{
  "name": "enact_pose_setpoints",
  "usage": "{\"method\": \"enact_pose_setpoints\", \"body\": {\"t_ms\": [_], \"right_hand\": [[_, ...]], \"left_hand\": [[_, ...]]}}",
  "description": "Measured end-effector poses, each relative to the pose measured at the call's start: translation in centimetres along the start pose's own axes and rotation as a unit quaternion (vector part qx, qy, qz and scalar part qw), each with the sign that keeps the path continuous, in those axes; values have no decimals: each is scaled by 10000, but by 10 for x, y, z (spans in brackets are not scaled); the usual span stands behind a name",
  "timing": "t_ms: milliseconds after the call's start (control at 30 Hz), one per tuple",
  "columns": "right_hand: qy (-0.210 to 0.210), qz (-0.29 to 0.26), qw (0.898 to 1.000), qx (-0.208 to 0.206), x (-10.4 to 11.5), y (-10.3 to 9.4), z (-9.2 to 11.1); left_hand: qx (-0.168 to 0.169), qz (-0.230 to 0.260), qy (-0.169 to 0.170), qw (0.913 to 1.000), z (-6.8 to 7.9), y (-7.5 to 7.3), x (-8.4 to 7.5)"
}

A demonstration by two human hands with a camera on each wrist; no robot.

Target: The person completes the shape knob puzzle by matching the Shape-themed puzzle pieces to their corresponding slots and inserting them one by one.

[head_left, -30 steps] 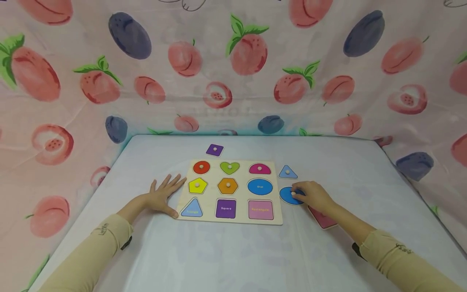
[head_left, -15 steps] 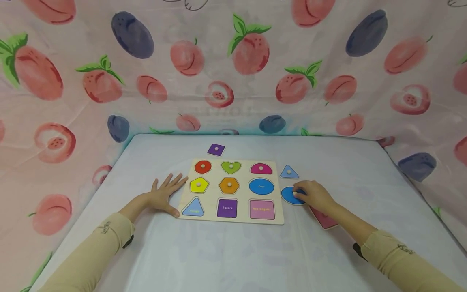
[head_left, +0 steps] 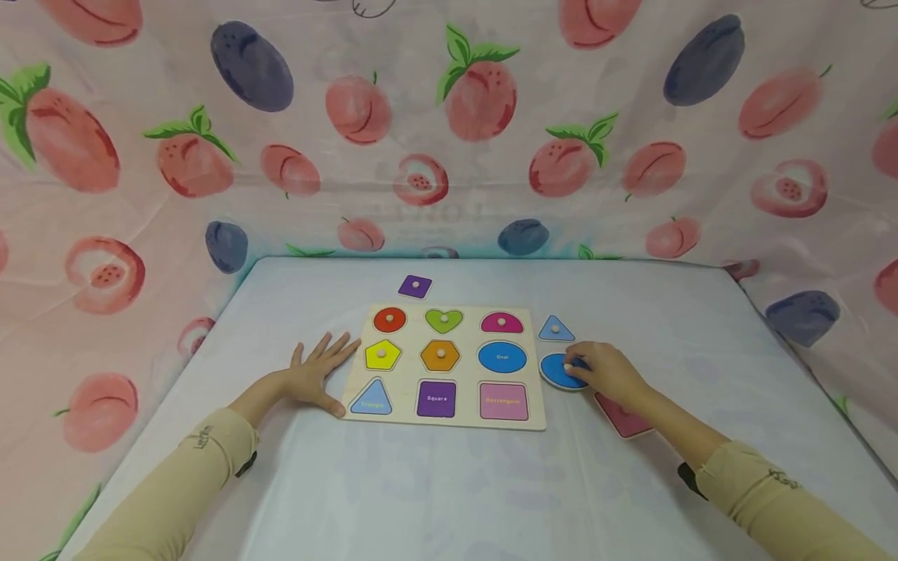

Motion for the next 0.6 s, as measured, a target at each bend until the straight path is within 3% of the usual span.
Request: {"method": "enact_pose_setpoints", "body": {"t_ms": [600], "right_hand": [[-221, -38, 9997, 11, 16, -3, -11]], "left_hand": [[-44, -28, 30, 10000, -1, 0, 2]]}}
Point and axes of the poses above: each hand's wrist, its own z-axis away from the middle knuckle, its own y-axis out of the palm, x = y × z, the point moved 3 cm from there along -z, towards the middle knuckle, and after that the axes turned 11 degrees about z, right-handed, at the moved point
